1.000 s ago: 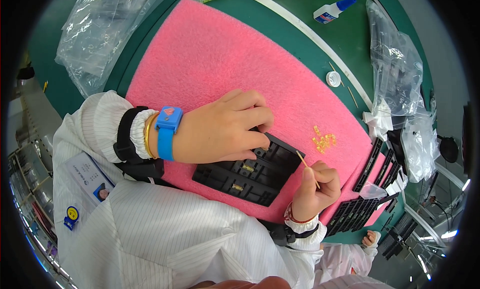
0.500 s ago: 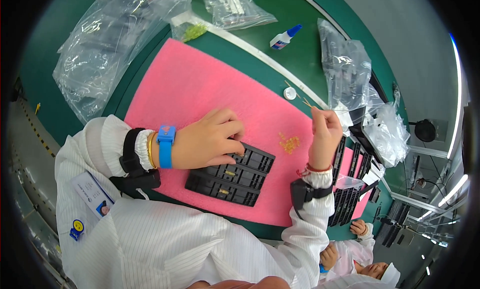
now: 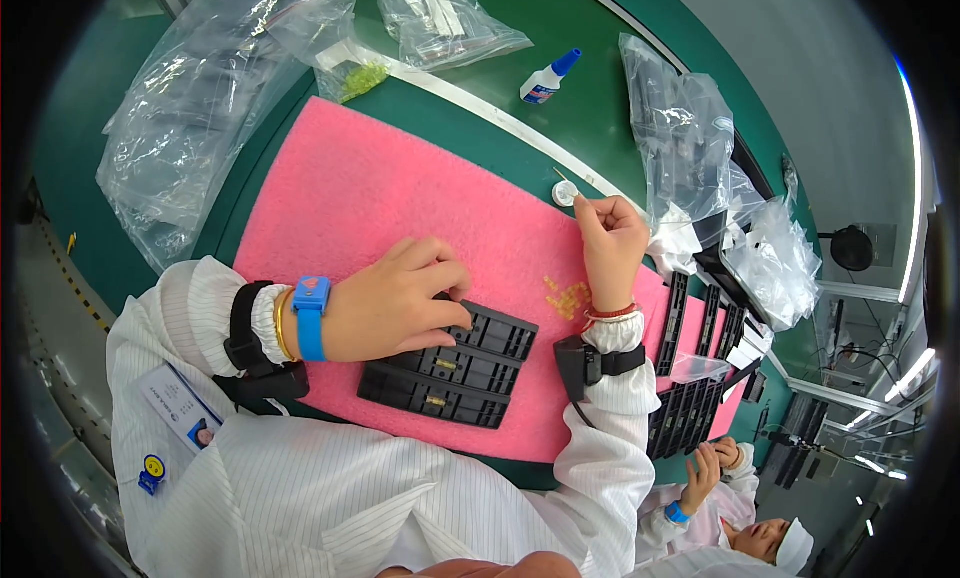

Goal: Apply adhesive and assemble small components into plastic housing using a thin applicator.

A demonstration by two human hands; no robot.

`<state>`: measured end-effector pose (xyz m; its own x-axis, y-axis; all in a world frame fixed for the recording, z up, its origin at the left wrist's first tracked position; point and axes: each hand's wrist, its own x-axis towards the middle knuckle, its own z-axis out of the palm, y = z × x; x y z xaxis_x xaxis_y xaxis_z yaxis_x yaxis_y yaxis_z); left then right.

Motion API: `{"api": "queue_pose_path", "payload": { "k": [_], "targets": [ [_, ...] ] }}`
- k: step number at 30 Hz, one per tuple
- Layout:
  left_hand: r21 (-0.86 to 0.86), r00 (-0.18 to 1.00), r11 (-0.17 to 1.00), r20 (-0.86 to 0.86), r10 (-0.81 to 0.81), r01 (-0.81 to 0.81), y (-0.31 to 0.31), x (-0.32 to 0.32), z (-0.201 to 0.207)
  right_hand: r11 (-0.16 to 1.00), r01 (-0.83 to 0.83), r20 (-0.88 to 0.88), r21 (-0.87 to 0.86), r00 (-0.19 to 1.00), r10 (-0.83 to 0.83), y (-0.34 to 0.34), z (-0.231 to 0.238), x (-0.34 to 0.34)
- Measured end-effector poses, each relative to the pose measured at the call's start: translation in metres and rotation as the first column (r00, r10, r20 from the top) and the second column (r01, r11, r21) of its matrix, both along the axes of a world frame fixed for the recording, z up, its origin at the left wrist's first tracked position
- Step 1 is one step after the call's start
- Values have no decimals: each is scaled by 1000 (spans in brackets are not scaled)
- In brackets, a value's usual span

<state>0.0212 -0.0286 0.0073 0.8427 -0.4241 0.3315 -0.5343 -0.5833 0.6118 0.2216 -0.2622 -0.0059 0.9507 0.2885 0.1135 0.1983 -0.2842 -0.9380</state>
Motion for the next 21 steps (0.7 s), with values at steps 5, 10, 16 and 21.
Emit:
{"api": "queue_pose_path", "payload": {
  "k": [5,10,16,21],
  "targets": [
    [5,1000,1000,-7,1,-1,-2,0,1,998,1,25,-56,1000,1,0,-2,1],
    [-5,1000,1000,-19,13,-13,-3,0,1,995,-10,31,-96,999,13,2,-4,0],
    [0,1000,1000,-13,15,-15,-3,0,2,995,-6,17,-99,1000,7,1,-5,0],
    [-6,1000,1000,-13,17,-17,-2,0,1,995,0,21,-101,1000,2,1,-7,1]
  ]
}}
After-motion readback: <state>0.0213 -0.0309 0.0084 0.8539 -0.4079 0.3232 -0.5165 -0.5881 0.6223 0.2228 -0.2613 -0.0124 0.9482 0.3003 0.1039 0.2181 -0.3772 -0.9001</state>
